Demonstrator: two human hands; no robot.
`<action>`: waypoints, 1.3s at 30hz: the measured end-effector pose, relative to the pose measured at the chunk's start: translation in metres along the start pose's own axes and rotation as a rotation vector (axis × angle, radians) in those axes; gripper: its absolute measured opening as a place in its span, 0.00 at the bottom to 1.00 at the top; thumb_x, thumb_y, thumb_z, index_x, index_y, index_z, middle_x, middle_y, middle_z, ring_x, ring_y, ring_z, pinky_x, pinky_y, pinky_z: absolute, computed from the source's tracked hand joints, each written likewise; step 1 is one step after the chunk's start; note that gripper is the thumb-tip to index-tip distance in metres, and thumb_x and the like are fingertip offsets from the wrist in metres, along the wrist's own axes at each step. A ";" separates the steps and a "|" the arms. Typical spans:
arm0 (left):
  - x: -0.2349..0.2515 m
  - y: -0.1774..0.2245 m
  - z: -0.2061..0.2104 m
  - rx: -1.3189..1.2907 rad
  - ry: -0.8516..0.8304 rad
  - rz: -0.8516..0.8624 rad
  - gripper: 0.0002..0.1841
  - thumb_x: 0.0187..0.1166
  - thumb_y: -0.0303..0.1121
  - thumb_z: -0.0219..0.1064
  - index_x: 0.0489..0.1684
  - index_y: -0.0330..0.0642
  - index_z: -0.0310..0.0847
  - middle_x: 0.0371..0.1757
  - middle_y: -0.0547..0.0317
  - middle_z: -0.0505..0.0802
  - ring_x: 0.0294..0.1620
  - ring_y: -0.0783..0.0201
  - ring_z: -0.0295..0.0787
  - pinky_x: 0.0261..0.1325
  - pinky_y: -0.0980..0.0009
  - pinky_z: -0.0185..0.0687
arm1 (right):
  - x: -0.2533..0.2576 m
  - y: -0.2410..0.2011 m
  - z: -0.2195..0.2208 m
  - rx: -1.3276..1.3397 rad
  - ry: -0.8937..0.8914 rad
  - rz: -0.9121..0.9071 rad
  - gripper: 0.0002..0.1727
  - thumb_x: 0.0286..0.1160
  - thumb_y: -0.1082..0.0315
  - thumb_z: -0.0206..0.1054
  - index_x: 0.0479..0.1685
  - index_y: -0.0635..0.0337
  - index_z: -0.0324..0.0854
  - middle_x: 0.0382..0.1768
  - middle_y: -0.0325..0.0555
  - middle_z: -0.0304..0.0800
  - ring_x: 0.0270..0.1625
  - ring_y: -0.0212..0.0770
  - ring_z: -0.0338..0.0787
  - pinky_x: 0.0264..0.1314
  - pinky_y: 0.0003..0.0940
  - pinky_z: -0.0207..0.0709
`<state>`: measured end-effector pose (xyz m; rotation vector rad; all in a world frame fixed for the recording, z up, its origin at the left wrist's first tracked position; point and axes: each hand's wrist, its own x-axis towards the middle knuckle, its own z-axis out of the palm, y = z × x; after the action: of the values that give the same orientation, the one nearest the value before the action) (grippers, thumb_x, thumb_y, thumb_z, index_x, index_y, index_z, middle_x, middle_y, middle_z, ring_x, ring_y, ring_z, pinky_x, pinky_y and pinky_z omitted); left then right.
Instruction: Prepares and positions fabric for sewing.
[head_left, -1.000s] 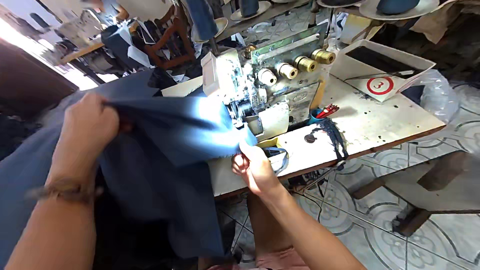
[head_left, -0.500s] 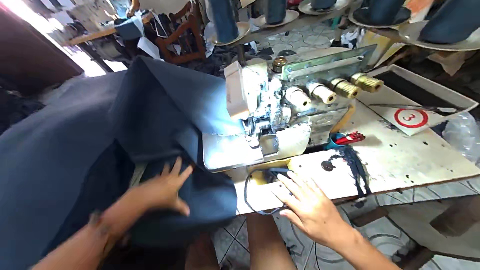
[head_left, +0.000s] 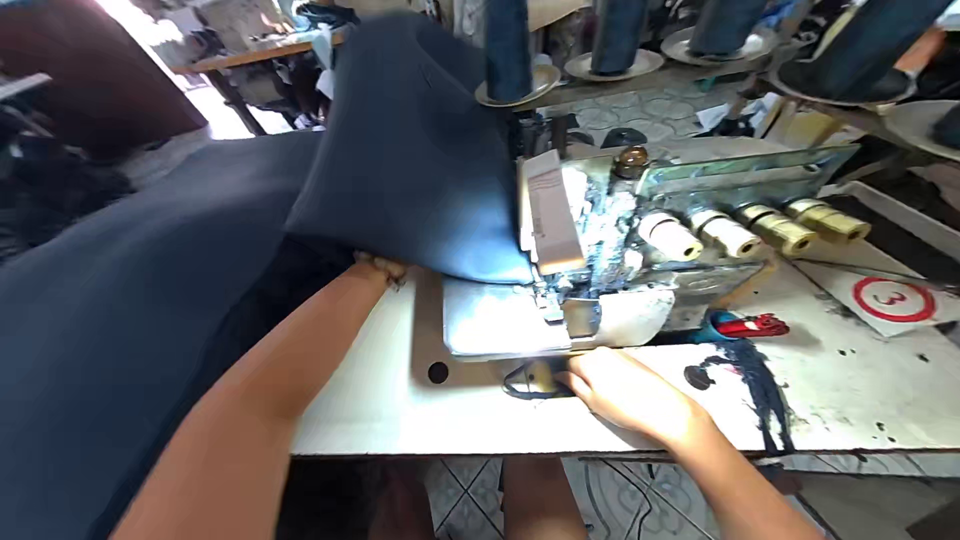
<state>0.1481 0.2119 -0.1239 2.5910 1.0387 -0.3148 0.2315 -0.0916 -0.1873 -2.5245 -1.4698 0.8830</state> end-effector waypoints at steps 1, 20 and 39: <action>0.005 -0.024 0.014 0.143 -0.035 0.283 0.17 0.86 0.33 0.63 0.56 0.22 0.84 0.56 0.29 0.89 0.61 0.41 0.87 0.70 0.42 0.76 | -0.005 0.001 0.001 -0.008 0.014 -0.033 0.22 0.92 0.61 0.50 0.44 0.70 0.84 0.43 0.65 0.88 0.55 0.62 0.89 0.58 0.58 0.77; -0.176 -0.212 -0.029 -0.027 0.637 0.175 0.12 0.85 0.32 0.67 0.46 0.28 0.88 0.46 0.34 0.92 0.53 0.36 0.90 0.60 0.35 0.79 | -0.031 -0.015 0.090 0.193 1.107 -0.517 0.19 0.83 0.63 0.58 0.40 0.69 0.91 0.43 0.57 0.95 0.54 0.44 0.92 0.66 0.34 0.80; -0.309 -0.114 0.114 -0.528 -0.087 0.576 0.15 0.89 0.28 0.53 0.58 0.30 0.85 0.41 0.45 0.93 0.39 0.60 0.91 0.48 0.62 0.87 | -0.033 -0.174 0.104 1.898 -0.030 -0.330 0.23 0.86 0.45 0.50 0.64 0.52 0.74 0.48 0.36 0.94 0.51 0.33 0.93 0.54 0.34 0.88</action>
<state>-0.1599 0.0522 -0.1548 2.2310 0.2570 -0.0007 0.0314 -0.0472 -0.1981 -0.8021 -0.3470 1.2307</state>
